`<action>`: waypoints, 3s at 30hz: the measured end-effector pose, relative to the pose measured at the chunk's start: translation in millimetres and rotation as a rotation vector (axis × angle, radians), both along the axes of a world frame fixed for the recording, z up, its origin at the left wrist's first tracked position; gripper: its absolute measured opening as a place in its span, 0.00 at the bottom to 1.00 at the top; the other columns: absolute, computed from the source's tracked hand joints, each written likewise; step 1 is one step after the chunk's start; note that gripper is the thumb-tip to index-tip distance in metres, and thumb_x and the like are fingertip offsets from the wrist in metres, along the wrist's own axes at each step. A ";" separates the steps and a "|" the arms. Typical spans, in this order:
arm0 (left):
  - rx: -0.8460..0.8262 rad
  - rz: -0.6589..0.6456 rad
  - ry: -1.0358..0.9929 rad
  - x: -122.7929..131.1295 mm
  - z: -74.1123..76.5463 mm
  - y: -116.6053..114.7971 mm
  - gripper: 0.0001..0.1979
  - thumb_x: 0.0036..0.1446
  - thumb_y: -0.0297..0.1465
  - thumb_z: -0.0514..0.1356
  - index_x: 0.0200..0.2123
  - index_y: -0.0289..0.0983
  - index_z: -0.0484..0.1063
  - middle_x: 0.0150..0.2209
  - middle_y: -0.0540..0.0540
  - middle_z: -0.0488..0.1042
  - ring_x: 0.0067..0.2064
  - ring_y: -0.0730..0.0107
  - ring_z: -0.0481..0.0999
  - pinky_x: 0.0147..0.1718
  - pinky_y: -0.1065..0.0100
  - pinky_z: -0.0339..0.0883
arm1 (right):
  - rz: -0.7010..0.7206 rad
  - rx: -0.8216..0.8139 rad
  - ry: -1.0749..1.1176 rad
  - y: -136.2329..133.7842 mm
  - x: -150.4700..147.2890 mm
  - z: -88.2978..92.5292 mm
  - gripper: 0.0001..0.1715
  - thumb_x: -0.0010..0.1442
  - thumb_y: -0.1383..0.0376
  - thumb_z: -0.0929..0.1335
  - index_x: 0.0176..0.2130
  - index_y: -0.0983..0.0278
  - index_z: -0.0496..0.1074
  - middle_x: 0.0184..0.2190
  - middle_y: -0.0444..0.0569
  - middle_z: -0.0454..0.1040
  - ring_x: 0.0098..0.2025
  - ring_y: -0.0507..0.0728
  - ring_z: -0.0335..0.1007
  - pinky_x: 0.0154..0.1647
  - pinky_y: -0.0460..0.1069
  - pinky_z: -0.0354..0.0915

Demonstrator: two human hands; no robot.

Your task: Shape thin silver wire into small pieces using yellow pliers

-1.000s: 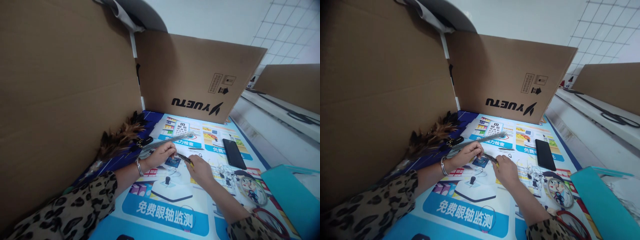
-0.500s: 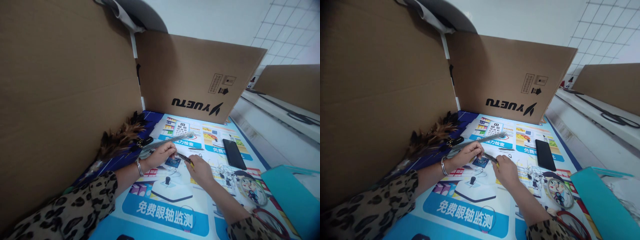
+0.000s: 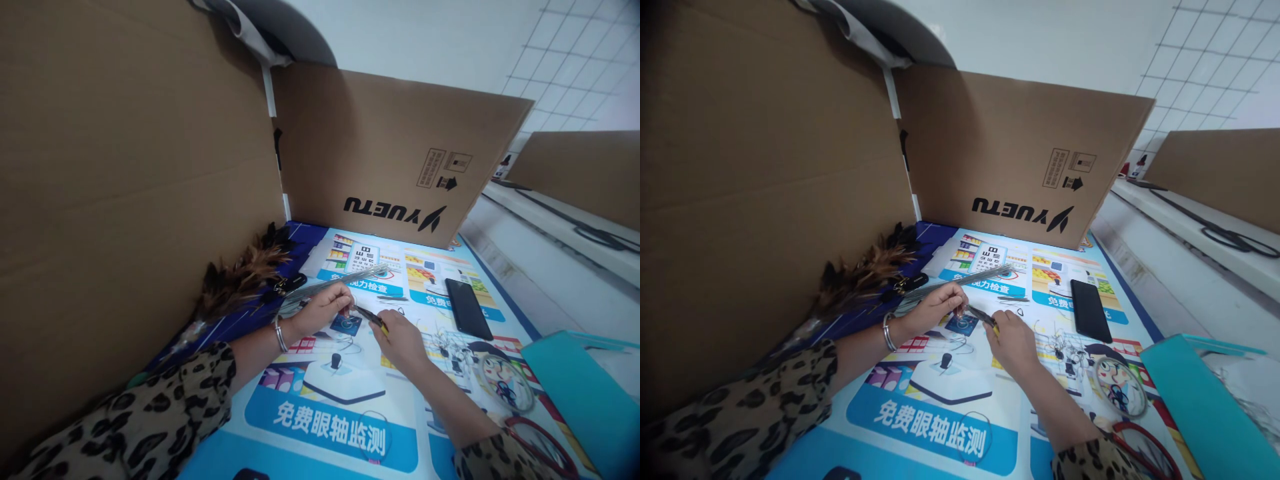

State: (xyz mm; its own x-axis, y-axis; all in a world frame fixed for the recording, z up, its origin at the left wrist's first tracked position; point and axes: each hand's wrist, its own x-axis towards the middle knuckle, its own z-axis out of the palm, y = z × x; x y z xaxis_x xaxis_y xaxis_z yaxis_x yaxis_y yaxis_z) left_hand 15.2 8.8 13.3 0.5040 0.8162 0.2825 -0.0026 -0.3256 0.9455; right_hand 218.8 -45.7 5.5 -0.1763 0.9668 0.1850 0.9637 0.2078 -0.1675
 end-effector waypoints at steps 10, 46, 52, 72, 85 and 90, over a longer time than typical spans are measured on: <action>0.008 -0.005 0.010 -0.5 0.9 -0.2 0.10 0.59 0.35 0.48 0.33 0.34 0.64 0.28 0.49 0.66 0.29 0.76 0.66 0.30 0.71 0.62 | 0.002 0.009 -0.004 0.3 0.3 -0.9 0.15 0.60 0.56 0.56 0.38 0.61 0.64 0.32 0.46 0.67 0.37 0.52 0.63 0.33 0.44 0.54; 0.001 0.010 0.008 0.2 -0.1 -0.2 0.11 0.58 0.36 0.49 0.32 0.34 0.63 0.27 0.50 0.66 0.28 0.76 0.66 0.30 0.72 0.61 | -0.002 -0.023 -0.039 -1.4 -2.6 0.7 0.17 0.61 0.54 0.55 0.37 0.61 0.63 0.32 0.46 0.68 0.34 0.52 0.64 0.28 0.45 0.49; 0.002 0.009 0.005 0.1 1.0 -0.5 0.10 0.59 0.35 0.49 0.32 0.34 0.63 0.27 0.50 0.65 0.28 0.76 0.65 0.30 0.72 0.61 | -0.022 -0.047 -0.052 -2.0 -3.6 2.1 0.17 0.61 0.53 0.55 0.37 0.61 0.63 0.32 0.46 0.68 0.33 0.52 0.64 0.28 0.45 0.49; 0.025 0.023 0.022 0.3 2.7 -1.7 0.11 0.59 0.35 0.48 0.32 0.34 0.63 0.27 0.50 0.65 0.28 0.76 0.65 0.30 0.72 0.61 | -0.017 -0.021 -0.080 -1.5 -4.0 -0.1 0.17 0.61 0.53 0.54 0.35 0.60 0.62 0.32 0.45 0.69 0.33 0.53 0.64 0.28 0.45 0.48; 0.044 0.025 0.020 0.5 4.6 -3.2 0.11 0.59 0.34 0.47 0.31 0.34 0.63 0.27 0.50 0.65 0.28 0.76 0.65 0.30 0.72 0.60 | -0.024 -0.050 -0.082 -1.9 -5.6 3.9 0.18 0.61 0.53 0.54 0.36 0.61 0.62 0.32 0.46 0.69 0.35 0.53 0.65 0.29 0.45 0.50; 0.039 0.031 0.020 0.9 4.8 -3.0 0.11 0.59 0.35 0.47 0.31 0.35 0.63 0.27 0.50 0.65 0.28 0.76 0.65 0.29 0.71 0.60 | -0.033 -0.057 -0.079 -2.8 -6.1 5.7 0.17 0.61 0.53 0.54 0.36 0.61 0.62 0.32 0.46 0.69 0.35 0.53 0.65 0.29 0.45 0.51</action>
